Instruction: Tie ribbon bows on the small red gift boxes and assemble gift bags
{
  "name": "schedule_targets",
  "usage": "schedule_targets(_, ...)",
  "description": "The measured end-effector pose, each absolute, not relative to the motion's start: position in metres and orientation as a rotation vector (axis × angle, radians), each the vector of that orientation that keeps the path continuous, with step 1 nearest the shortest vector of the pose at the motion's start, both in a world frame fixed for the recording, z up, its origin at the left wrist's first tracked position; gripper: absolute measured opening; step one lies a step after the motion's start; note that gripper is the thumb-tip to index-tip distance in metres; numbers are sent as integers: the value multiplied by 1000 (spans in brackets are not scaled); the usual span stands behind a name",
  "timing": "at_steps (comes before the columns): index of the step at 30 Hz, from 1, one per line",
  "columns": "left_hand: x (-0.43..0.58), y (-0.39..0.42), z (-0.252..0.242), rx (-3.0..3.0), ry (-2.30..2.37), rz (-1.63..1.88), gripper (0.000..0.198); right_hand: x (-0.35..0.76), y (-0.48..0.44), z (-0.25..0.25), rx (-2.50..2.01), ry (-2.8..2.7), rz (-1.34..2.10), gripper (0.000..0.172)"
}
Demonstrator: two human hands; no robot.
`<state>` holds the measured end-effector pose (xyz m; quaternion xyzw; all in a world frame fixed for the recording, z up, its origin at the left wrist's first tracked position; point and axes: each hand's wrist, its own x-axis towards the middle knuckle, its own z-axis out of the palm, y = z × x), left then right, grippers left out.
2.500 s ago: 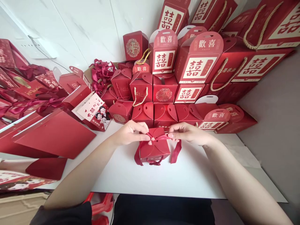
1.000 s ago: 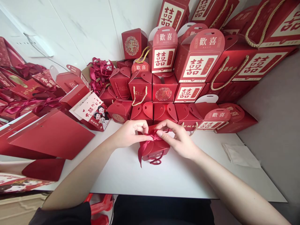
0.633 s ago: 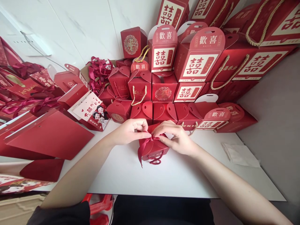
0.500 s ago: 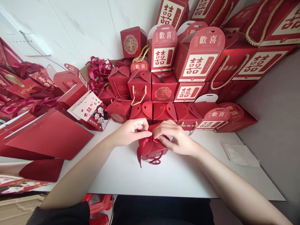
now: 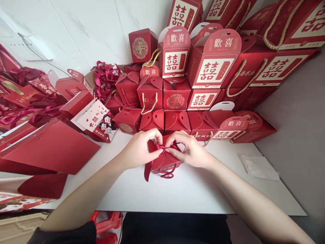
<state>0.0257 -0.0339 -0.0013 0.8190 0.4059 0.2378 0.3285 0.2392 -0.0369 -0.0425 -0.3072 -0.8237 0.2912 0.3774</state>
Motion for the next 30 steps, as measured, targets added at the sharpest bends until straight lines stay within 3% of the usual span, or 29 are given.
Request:
schedule_targets(9,40,-55,-15,2584,1360,766,12,238,-45,-43,-790,-2090,689,7)
schedule_targets(12,38,-53,-17,2629,1242,783,12,240,-45,-39,-785,-2092,752,4)
schedule_targets(19,23,-37,-26,2814,838,936,16,244,-41,-41,-952,-2085,728,14)
schedule_targets(26,23,-36,-25,2951,634,1080,12,246,-42,-41,-881,-1982,1036,14)
schedule_targets(30,23,-36,-25,2794,739,988,15,244,-43,-41,-844,-2041,762,12)
